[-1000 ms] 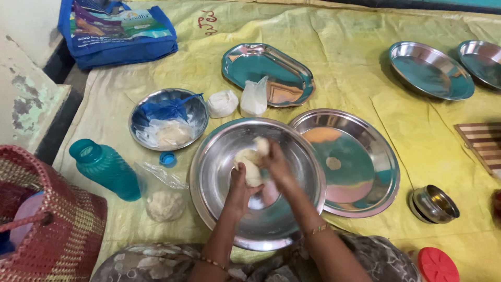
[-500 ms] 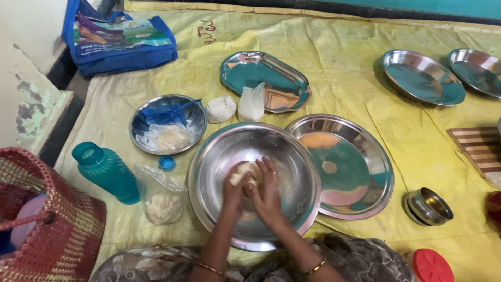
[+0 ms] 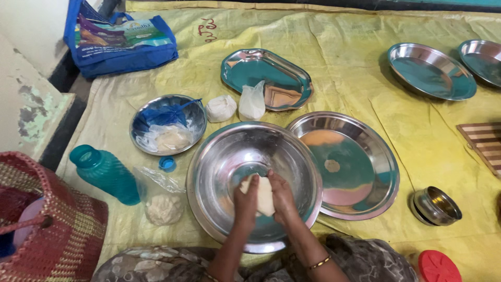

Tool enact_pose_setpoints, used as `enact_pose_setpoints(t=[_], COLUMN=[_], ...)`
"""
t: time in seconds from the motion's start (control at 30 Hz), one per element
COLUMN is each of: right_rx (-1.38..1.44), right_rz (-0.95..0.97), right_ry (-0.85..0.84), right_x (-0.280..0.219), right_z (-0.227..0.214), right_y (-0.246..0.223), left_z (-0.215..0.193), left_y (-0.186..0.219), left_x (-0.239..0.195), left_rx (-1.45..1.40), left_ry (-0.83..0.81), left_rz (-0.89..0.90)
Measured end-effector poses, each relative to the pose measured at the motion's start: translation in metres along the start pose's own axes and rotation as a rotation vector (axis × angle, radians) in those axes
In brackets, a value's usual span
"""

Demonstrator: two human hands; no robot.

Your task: The person kneads a ball of dough in a large metal bowl using both hands. They repeatedly press, fold, and turn the dough, occasionally adding water from a nearby bottle to adjust consistency. The person also briefly uses a wooden scraper to assist in handling the dough.

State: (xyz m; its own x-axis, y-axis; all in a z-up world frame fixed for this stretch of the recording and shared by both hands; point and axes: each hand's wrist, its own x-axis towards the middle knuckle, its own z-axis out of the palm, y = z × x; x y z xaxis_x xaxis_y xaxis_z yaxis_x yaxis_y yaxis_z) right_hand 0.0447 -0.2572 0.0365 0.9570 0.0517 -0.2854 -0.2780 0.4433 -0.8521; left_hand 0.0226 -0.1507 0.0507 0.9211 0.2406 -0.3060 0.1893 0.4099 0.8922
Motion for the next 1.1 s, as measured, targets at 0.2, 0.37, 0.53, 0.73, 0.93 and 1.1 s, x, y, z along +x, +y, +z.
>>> enact_pose_setpoints(t=[0.2, 0.37, 0.53, 0.73, 0.93, 1.1], right_rx=[0.122, 0.118, -0.048, -0.794, -0.879, -1.205], right_rz=[0.064, 0.017, -0.164, -0.717, -1.057, -1.076], right_ry=[-0.036, 0.026, 0.055, 0.133, 0.310, 0.488], right_x=[-0.033, -0.030, -0.034, -0.072, -0.070, -0.063], right_z=[0.030, 0.023, 0.015, 0.037, 0.044, 0.033], right_y=[-0.010, -0.024, -0.022, -0.006, -0.032, -0.031], left_z=[-0.020, -0.009, 0.004, -0.007, 0.014, 0.017], left_y=[0.006, 0.001, 0.010, 0.023, 0.008, -0.006], left_x=[0.042, 0.040, 0.001, -0.012, 0.004, -0.001], left_rx=[0.201, -0.088, -0.147, -0.199, -0.108, -0.031], left_ry=[0.021, -0.093, -0.151, -0.401, -0.188, -0.180], left_rz=[0.224, 0.195, 0.161, 0.152, 0.295, 0.256])
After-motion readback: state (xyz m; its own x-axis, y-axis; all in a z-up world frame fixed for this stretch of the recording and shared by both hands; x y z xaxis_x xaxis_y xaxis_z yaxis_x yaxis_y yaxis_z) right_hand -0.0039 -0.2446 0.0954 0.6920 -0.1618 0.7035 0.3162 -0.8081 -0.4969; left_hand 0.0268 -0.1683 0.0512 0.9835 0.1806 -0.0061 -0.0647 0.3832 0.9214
